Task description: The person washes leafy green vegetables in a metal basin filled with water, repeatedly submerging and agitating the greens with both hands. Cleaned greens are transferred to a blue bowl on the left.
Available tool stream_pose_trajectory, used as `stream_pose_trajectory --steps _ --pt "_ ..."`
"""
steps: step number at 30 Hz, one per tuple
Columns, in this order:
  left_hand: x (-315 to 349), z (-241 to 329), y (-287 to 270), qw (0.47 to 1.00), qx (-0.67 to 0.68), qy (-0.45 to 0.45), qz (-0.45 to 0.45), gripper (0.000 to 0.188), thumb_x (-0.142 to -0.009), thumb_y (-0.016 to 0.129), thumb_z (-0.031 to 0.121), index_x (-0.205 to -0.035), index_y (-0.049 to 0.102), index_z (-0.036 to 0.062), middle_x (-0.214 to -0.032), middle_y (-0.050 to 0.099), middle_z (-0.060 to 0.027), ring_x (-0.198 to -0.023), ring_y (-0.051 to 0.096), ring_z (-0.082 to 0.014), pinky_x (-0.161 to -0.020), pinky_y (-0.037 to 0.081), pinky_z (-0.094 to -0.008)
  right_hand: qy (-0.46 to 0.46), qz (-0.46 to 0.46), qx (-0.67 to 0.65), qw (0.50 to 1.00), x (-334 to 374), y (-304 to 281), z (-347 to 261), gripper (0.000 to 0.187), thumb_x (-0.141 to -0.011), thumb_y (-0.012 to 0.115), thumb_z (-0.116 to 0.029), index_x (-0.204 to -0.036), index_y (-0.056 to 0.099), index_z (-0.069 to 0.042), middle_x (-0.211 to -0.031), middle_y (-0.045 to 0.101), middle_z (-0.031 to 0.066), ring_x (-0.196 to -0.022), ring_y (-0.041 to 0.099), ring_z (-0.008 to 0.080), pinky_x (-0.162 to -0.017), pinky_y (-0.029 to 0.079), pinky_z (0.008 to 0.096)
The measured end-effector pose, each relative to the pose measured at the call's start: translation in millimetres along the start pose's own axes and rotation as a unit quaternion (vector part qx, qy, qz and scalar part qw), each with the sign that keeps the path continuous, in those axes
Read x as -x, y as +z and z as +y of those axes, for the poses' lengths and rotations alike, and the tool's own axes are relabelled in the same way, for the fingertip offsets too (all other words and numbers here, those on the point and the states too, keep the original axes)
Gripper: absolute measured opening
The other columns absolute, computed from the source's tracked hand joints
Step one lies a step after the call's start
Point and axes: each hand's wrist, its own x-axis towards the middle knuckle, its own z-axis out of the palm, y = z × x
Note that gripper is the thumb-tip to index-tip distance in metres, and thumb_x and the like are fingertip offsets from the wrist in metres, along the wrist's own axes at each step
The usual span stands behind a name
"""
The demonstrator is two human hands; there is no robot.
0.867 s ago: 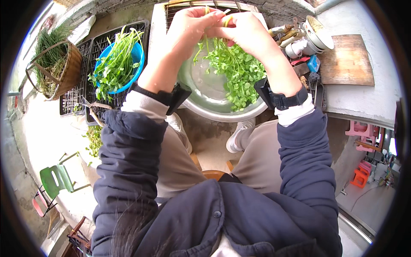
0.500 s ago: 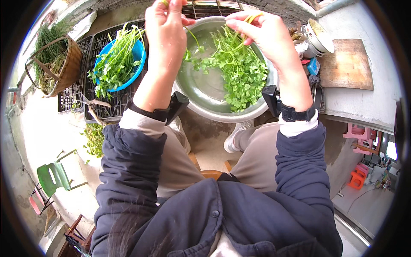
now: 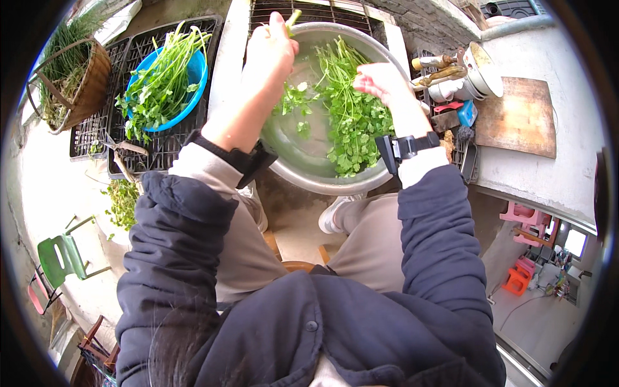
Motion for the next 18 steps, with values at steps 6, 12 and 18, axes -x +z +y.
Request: stream_pose_trajectory --steps 6,12,18 --pt "5.3 30.5 -20.7 0.965 0.207 -0.153 -0.042 0.048 -0.093 0.053 0.057 -0.079 0.053 0.0107 -0.054 0.037 0.0058 -0.043 0.034 -0.0076 -0.042 0.031 -0.0235 0.067 0.156 0.114 0.979 -38.7 1.7 50.1 0.029 -0.087 0.068 -0.021 -0.088 0.067 0.008 -0.069 0.067 0.0119 -0.055 0.064 0.0160 -0.051 0.054 0.0255" --pt "3.4 35.4 -45.1 0.969 0.243 0.000 -0.042 0.041 -0.094 0.058 0.049 -0.071 0.048 0.0156 -0.054 0.032 0.0086 -0.043 0.030 -0.0052 -0.042 0.029 -0.0217 -0.184 0.245 0.294 0.906 -22.2 3.7 12.2 0.021 -0.083 0.069 -0.025 -0.090 0.072 -0.005 -0.075 0.071 0.0066 -0.068 0.068 0.0140 -0.061 0.054 0.0292" --pt "-6.0 25.8 -48.2 0.964 0.257 0.063 -0.019 0.037 -0.095 0.056 0.048 -0.078 0.050 0.0152 -0.056 0.034 0.0086 -0.045 0.031 -0.0050 -0.043 0.029 -0.0210 -0.276 0.024 0.131 0.952 31.9 47.9 -14.3 0.019 -0.090 0.066 -0.020 -0.107 0.068 -0.012 -0.087 0.069 0.0053 -0.072 0.065 0.0108 -0.060 0.053 0.0241"
